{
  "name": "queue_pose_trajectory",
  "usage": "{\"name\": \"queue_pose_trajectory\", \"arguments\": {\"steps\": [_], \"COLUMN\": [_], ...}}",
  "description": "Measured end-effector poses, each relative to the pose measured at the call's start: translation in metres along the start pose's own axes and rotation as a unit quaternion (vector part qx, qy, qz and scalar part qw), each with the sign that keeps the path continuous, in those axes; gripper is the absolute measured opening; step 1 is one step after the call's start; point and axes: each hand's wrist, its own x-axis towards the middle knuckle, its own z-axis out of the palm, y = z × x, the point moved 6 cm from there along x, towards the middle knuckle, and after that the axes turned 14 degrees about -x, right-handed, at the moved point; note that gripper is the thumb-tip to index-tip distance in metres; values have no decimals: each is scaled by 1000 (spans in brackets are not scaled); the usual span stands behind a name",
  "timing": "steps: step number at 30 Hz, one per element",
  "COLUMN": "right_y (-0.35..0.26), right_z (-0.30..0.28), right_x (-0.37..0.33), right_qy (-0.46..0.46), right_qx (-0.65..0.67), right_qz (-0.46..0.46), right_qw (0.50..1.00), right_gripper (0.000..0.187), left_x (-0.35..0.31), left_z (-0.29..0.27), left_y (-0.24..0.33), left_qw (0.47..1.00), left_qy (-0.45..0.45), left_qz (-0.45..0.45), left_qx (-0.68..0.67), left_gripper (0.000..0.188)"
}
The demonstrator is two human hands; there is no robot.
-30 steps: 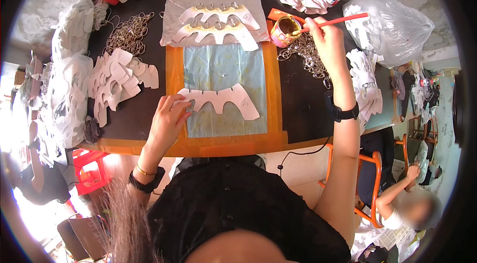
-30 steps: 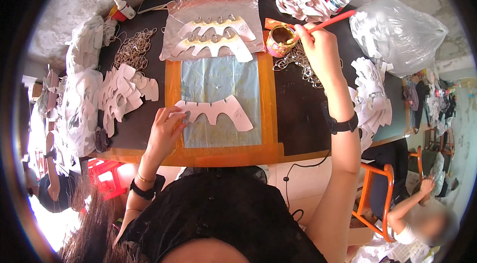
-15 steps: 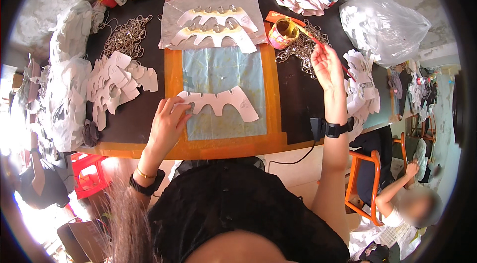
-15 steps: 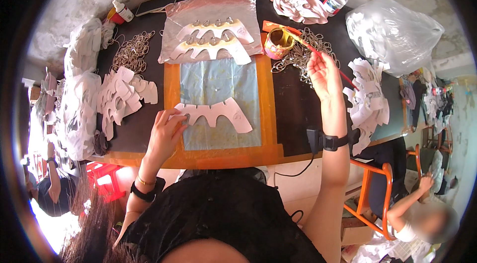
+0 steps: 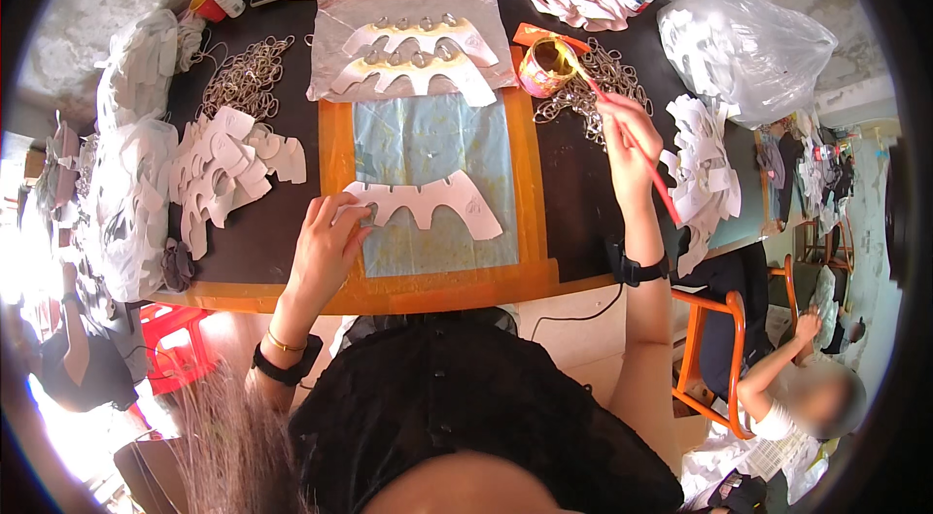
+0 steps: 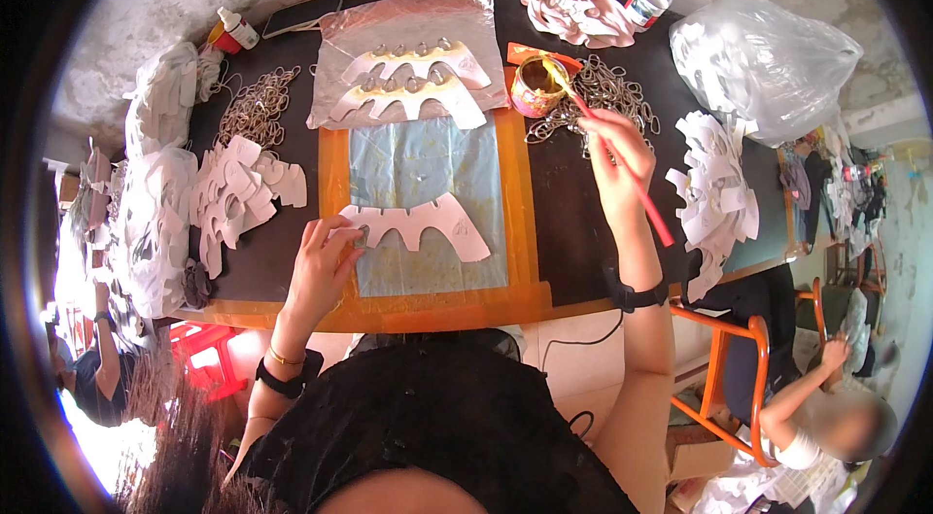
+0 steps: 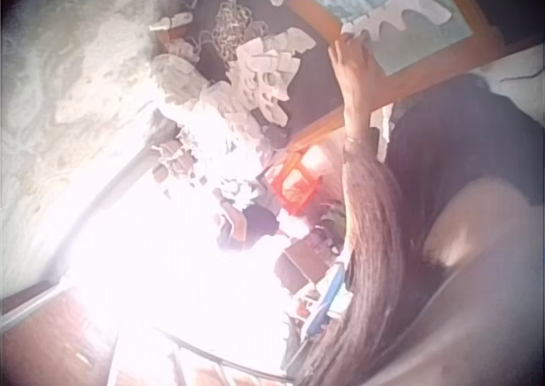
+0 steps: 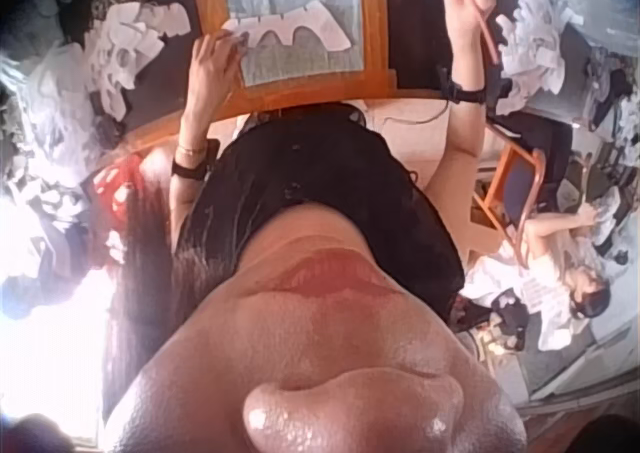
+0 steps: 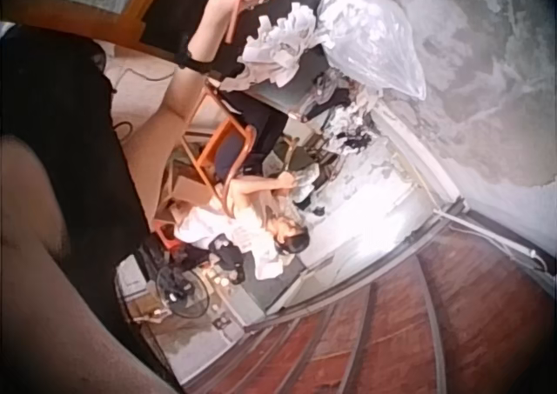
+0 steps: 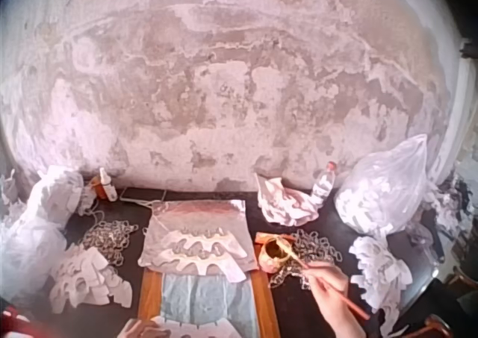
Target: Apply glue with a brush to white shoe component cutouts and stack them.
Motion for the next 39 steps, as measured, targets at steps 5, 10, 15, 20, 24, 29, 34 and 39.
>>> {"name": "queue_pose_trajectory", "arguments": {"steps": [5, 10, 15, 20, 24, 29, 34, 39], "right_y": [-15, -26, -28, -36, -45, -54, -70, -75], "right_z": [7, 10, 7, 2, -3, -15, -34, -55], "right_x": [-6, -3, -2, -4, -2, 13, 42, 67], "right_qy": [-44, -24, 21, 18, 19, 20, 62, 132], "right_qx": [-133, -152, -159, -188, -193, -225, -221, -194], "right_qz": [-90, -89, -125, -148, -199, -225, -277, -211], "right_qw": [986, 984, 979, 971, 961, 948, 933, 949], "right_gripper": [27, 25, 31, 33, 27, 27, 33, 23], "left_x": [0, 0, -1, -2, -3, 0, 2, -1], "left_z": [0, 0, 0, 0, 1, 1, 2, 2], "left_y": [0, 0, -1, -1, -1, 0, 0, 0], "left_qw": [1000, 1000, 1000, 1000, 1000, 1000, 1000, 1000], "left_qy": [4, 4, 9, 10, 17, 13, 15, 18], "left_qz": [7, 8, 12, 12, 23, 18, 18, 14], "left_qx": [-5, -10, -11, -8, -3, -3, -4, -1], "left_gripper": [26, 26, 25, 24, 23, 24, 24, 23]}}
